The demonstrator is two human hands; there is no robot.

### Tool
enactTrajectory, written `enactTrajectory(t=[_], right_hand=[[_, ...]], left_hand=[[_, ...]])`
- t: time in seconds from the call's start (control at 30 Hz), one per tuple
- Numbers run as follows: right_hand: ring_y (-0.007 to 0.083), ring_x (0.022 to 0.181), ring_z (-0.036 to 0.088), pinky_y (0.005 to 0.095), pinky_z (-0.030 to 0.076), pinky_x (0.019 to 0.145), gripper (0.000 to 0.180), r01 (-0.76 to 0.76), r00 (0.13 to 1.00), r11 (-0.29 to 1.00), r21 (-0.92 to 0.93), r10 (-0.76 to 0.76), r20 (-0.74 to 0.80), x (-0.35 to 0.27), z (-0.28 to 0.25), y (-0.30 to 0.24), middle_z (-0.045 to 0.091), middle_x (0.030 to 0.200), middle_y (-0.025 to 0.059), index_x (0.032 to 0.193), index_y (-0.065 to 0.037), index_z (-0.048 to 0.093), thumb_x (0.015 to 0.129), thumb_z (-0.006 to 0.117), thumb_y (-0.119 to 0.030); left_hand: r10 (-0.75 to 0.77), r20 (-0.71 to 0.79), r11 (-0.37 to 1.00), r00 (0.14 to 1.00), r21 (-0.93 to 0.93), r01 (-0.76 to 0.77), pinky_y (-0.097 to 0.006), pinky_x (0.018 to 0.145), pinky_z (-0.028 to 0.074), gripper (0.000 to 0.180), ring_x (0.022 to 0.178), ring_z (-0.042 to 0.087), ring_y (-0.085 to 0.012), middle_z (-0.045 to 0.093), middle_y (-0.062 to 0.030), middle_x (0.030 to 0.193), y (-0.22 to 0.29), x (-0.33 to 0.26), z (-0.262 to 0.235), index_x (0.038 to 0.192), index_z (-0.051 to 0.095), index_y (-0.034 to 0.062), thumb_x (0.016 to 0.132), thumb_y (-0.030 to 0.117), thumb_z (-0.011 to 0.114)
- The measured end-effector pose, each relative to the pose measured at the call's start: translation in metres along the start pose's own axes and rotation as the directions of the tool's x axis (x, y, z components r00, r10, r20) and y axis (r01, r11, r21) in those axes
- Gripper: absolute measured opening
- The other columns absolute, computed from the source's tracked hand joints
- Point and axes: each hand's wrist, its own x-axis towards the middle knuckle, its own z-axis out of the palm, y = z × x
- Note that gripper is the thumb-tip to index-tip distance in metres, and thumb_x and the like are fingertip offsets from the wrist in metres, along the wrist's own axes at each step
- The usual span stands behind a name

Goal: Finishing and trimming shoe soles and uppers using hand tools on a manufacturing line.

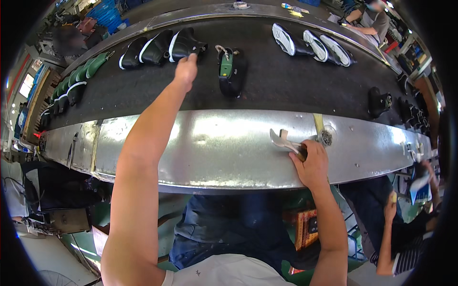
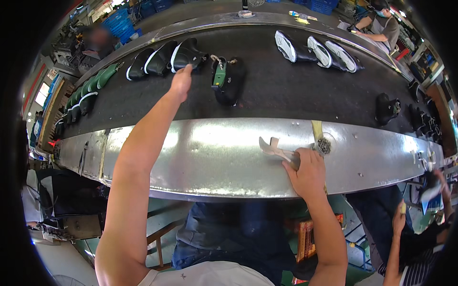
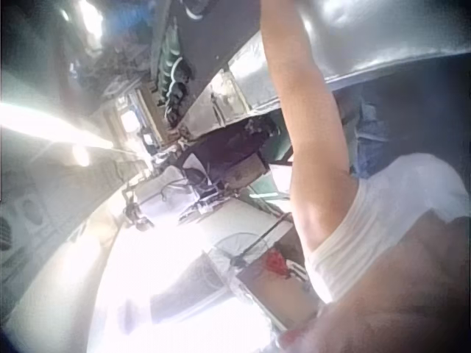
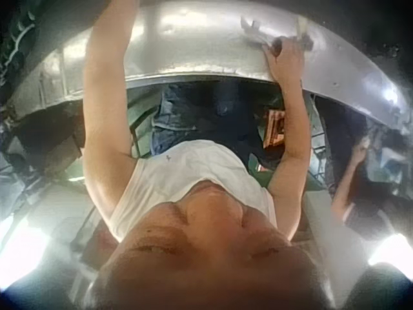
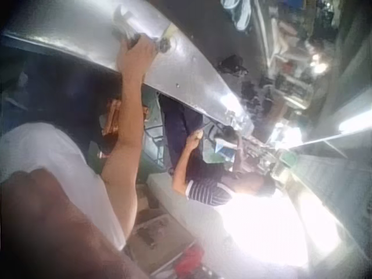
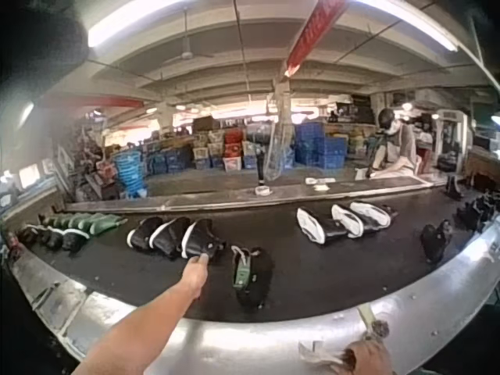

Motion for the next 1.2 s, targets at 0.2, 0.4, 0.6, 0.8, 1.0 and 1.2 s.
enactTrajectory(t=[0.2, 0.4, 0.6, 0.8, 1.0, 1.2], right_hand=[[0.0361, 0.092, 0.060, 0.0464, 0.045, 0.083, 0.040, -0.018, 0.999, 1.000, -0.002, 0.018, 0.031, 0.002, -0.002, 0.003, 0.065, 0.097, 0.0135, 0.106, -0.004, 0.060, 0.079, 0.082, -0.025], [0.0346, 0.090, 0.060, 0.0459, 0.046, 0.081, 0.041, -0.018, 0.999, 1.000, 0.003, 0.018, 0.028, 0.007, 0.000, 0.008, 0.064, 0.095, 0.0119, 0.103, -0.005, 0.060, 0.075, 0.084, -0.022], [0.0343, 0.088, 0.061, 0.0467, 0.047, 0.080, 0.041, -0.003, 0.999, 1.000, 0.028, 0.001, 0.040, 0.014, 0.003, 0.002, 0.065, 0.094, 0.0110, 0.104, -0.005, 0.060, 0.075, 0.084, -0.021], [0.0357, 0.090, 0.061, 0.0474, 0.047, 0.082, 0.041, -0.012, 1.000, 1.000, 0.014, 0.011, 0.023, 0.007, 0.004, 0.002, 0.065, 0.096, 0.0128, 0.105, -0.004, 0.060, 0.076, 0.083, -0.023], [0.0372, 0.097, 0.060, 0.0483, 0.046, 0.088, 0.042, -0.072, 0.996, 0.997, 0.009, 0.072, 0.043, 0.003, 0.006, 0.001, 0.066, 0.101, 0.0142, 0.108, -0.004, 0.060, 0.081, 0.080, -0.029], [0.0367, 0.099, 0.060, 0.0473, 0.046, 0.090, 0.041, -0.036, 0.999, 0.999, 0.011, 0.036, 0.010, 0.000, 0.011, 0.000, 0.066, 0.103, 0.0139, 0.109, -0.004, 0.060, 0.083, 0.078, -0.031]], left_hand=[[0.150, -0.346, 0.968, 0.926, 0.242, -0.066, -0.043, 0.110, 0.041, 0.067, 0.133, 0.052, -0.0423, 0.052, -0.0333, 0.142, -0.025, 0.080, -0.022, 0.143, 0.040, -0.0140, 0.099, 0.033, 0.059], [0.009, -0.312, 0.940, 0.950, 0.326, 0.099, -0.043, 0.109, 0.042, 0.068, 0.135, 0.052, -0.0403, 0.054, -0.0305, 0.142, -0.035, 0.125, -0.016, 0.144, 0.043, -0.0093, 0.100, 0.040, 0.059], [-0.054, -0.113, 0.972, 0.992, 0.221, 0.079, -0.040, 0.093, 0.049, 0.045, 0.113, 0.063, -0.0303, 0.065, -0.0205, 0.127, -0.051, 0.144, -0.021, 0.125, 0.065, -0.0038, 0.096, 0.032, 0.065], [-0.172, 0.140, 0.980, 0.975, -0.072, 0.184, -0.048, 0.078, 0.055, 0.031, 0.091, 0.068, -0.0275, 0.068, -0.0117, 0.107, -0.005, 0.071, -0.041, 0.123, 0.059, 0.0032, 0.099, 0.023, 0.058], [-0.085, 0.192, 0.920, 0.978, -0.361, 0.151, -0.046, 0.079, 0.058, 0.019, 0.087, 0.068, -0.0233, 0.068, -0.0114, 0.099, 0.060, -0.079, -0.104, 0.108, 0.061, 0.0028, 0.102, 0.019, 0.054], [0.235, 0.426, 0.905, 0.874, 0.233, -0.356, -0.031, 0.088, 0.052, 0.021, 0.097, 0.066, -0.0188, 0.069, -0.0078, 0.102, 0.049, -0.299, -0.130, 0.114, 0.064, 0.0016, 0.099, 0.015, 0.066]])
